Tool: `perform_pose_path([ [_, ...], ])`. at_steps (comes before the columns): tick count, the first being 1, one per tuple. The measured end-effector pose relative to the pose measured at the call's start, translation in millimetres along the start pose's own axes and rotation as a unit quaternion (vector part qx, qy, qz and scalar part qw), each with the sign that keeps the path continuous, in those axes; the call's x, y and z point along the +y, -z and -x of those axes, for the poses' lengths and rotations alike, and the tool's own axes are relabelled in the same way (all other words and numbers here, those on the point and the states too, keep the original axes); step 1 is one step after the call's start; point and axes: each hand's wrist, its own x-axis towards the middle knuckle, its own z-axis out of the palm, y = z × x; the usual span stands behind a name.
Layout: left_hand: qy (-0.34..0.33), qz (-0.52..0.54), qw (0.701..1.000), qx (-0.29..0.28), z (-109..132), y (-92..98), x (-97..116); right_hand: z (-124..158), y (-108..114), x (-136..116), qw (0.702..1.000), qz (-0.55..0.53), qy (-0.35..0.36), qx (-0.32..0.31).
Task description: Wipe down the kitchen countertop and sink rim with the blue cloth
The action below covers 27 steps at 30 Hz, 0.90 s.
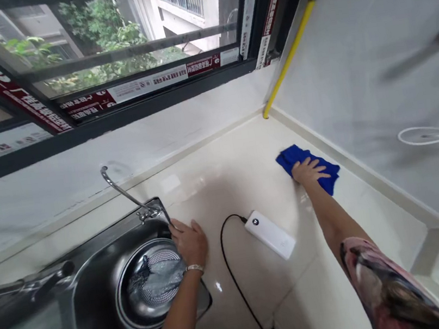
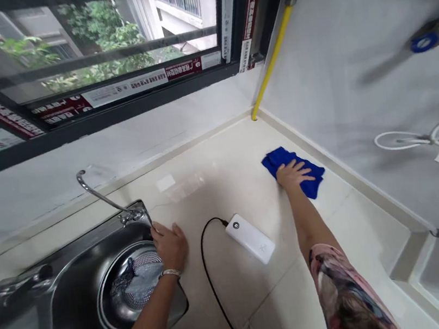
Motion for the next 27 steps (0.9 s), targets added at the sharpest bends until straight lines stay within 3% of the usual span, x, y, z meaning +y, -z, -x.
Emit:
perform_pose_path([
  [9,-0.01,-0.022,1.0,0.0,3.8,1.5,0.0,86.1,-21.4,-144.2,0.976,0.061,0.204,-0.046],
  [16,-0.015,-0.016,1.0,0.013,6.5,-1.8,-3.1,186.0,-43.8,-224.3,0.913,0.029,0.407,-0.012],
  [21,-0.014,-0.014,1.0,0.016,7.6,-2.9,-2.0,249.6,-49.9,-241.2,0.851,0.009,0.524,-0.031],
  [27,0.01,-0.008,1.0,-0.004,6.3,1.8,2.8,285.2,-36.6,-207.0,0.778,0.036,0.624,-0.066],
])
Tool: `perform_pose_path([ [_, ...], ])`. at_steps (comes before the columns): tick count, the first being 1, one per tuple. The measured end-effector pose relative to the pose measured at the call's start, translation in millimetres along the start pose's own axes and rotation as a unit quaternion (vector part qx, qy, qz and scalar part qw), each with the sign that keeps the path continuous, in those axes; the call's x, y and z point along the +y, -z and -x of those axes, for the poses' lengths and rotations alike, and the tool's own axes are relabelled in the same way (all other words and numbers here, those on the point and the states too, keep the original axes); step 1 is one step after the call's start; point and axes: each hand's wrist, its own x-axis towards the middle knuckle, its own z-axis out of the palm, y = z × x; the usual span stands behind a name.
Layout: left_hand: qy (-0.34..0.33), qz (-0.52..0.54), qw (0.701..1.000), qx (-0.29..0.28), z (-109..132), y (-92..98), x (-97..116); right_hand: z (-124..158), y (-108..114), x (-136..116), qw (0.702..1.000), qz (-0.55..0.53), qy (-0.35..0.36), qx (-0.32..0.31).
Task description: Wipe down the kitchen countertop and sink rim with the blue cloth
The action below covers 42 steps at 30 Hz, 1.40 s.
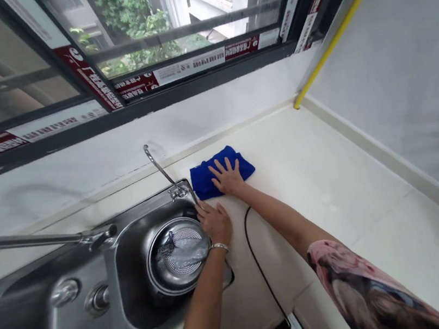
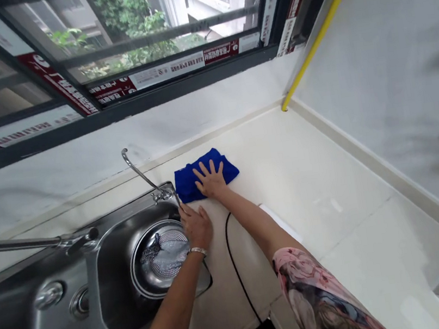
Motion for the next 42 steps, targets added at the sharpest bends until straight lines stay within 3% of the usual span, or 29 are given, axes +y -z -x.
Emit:
perform_pose_path([
  [4,0.007,0.007,1.0,-0.002,-0.5,0.9,0.8,27.6,4.1,1.1,0.997,0.01,0.058,-0.04],
  [8,0.008,-0.003,1.0,0.0,0.1,-1.4,0.5,29.9,10.5,2.9,0.994,0.006,0.082,-0.078],
  [12,0.005,-0.016,1.0,0.004,0.9,-5.1,-1.2,4.9,12.1,-6.3,0.991,-0.011,0.104,-0.082],
  [22,-0.003,0.019,1.0,0.012,5.0,-8.3,-9.5,-93.8,-2.1,-44.4,0.985,-0.055,0.151,-0.056],
  [27,-0.017,0.031,0.999,0.014,4.3,-6.8,-12.9,-109.7,-5.4,-41.4,0.988,-0.065,0.14,0.003],
  [31,-0.027,0.024,0.999,0.001,2.1,-6.4,-16.0,-109.2,-9.8,-19.6,0.989,-0.084,0.122,0.028],
  [38,-0.028,0.02,0.999,0.001,-0.9,-7.0,-18.2,-106.0,-4.7,62.3,0.994,-0.082,0.05,0.049],
  [42,-0.032,0.026,0.999,-0.002,-2.9,-6.1,-20.0,-102.8,-0.5,96.9,0.995,-0.081,0.016,0.049],
])
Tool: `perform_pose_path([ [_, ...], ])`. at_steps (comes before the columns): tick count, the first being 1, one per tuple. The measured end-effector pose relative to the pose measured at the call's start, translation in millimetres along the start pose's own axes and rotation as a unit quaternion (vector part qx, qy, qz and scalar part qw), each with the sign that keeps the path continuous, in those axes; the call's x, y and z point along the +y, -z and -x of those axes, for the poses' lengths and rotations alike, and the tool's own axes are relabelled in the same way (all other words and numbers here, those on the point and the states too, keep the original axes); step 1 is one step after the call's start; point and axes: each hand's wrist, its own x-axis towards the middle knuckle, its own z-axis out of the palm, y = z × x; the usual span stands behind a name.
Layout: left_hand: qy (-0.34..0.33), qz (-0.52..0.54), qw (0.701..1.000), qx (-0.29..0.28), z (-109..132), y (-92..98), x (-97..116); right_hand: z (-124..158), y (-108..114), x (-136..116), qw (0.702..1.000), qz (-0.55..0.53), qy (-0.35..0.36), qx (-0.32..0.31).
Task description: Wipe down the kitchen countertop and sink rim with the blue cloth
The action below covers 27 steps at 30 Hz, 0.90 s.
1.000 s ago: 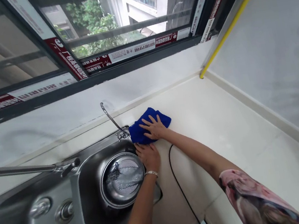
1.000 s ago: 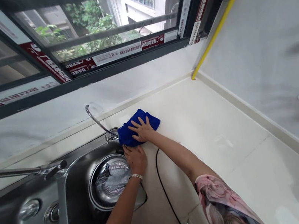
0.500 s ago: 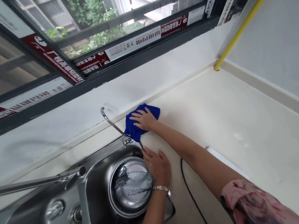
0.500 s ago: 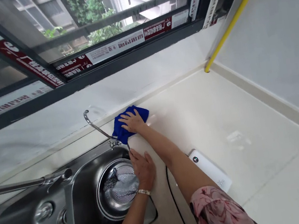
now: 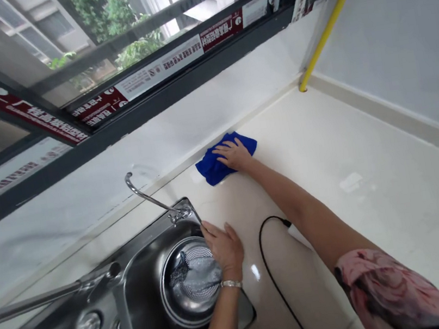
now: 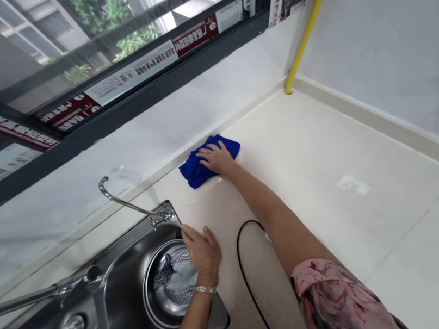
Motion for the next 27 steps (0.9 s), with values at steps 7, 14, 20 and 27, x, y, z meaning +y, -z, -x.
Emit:
perform_pose_path([
  [7,-0.011,0.0,1.0,-0.015,-2.6,1.8,-2.4,4.7,15.9,50.5,0.998,0.001,-0.059,0.014],
  [14,-0.009,-0.005,1.0,-0.023,-3.9,5.4,-1.2,6.4,26.4,84.7,0.995,0.006,-0.104,0.013],
  [20,-0.008,-0.015,0.999,-0.029,-5.9,7.8,-3.2,13.8,36.1,134.7,0.977,0.009,-0.212,0.031],
  [27,-0.006,-0.029,0.999,-0.024,-8.5,7.5,-3.6,96.4,64.6,245.5,0.931,0.047,-0.359,0.045],
])
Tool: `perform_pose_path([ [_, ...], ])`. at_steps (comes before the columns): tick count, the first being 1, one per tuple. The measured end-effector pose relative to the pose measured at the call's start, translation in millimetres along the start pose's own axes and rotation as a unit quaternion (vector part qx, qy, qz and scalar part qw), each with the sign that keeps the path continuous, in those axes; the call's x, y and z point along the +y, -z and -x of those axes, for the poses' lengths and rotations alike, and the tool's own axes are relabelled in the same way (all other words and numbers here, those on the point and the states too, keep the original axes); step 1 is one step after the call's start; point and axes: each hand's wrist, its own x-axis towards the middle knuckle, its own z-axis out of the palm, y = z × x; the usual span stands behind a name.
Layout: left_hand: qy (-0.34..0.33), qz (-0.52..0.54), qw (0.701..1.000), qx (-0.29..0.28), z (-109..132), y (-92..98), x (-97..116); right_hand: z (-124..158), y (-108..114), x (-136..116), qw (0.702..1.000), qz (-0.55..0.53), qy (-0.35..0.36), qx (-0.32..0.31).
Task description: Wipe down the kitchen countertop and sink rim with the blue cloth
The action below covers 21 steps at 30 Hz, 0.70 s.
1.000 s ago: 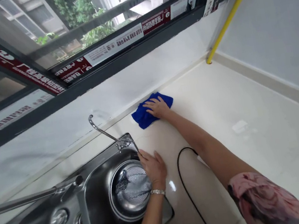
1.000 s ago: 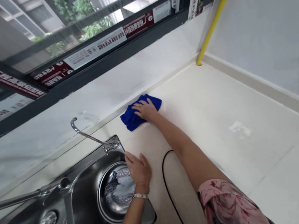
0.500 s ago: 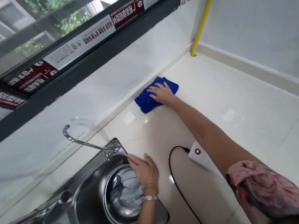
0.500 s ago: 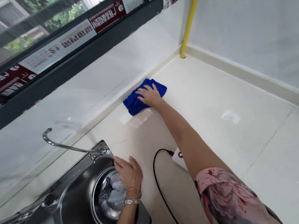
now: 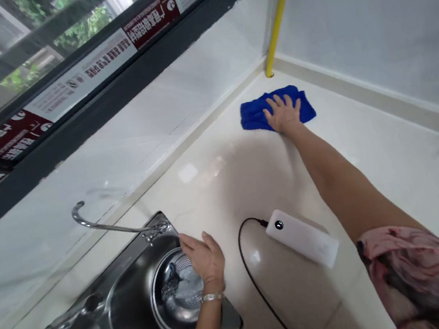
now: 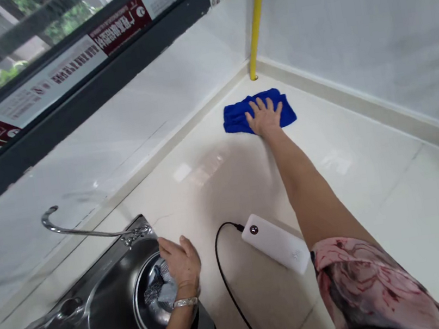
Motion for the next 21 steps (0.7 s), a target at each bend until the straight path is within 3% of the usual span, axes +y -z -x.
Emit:
perform_pose_path([
  [5,0.005,-0.004,1.0,-0.003,-4.5,1.0,3.6,43.1,24.7,106.8,0.995,0.05,-0.09,0.013],
  [8,0.013,-0.008,1.0,-0.006,-7.0,1.9,7.4,79.6,39.1,147.0,0.991,0.061,-0.115,0.019],
  [12,0.014,-0.006,1.0,-0.02,-9.4,4.1,12.7,125.3,51.7,167.1,0.986,0.06,-0.153,0.017],
  [21,0.013,0.008,1.0,0.013,-12.1,-5.5,16.5,239.2,73.8,180.8,0.956,0.048,-0.288,-0.003],
])
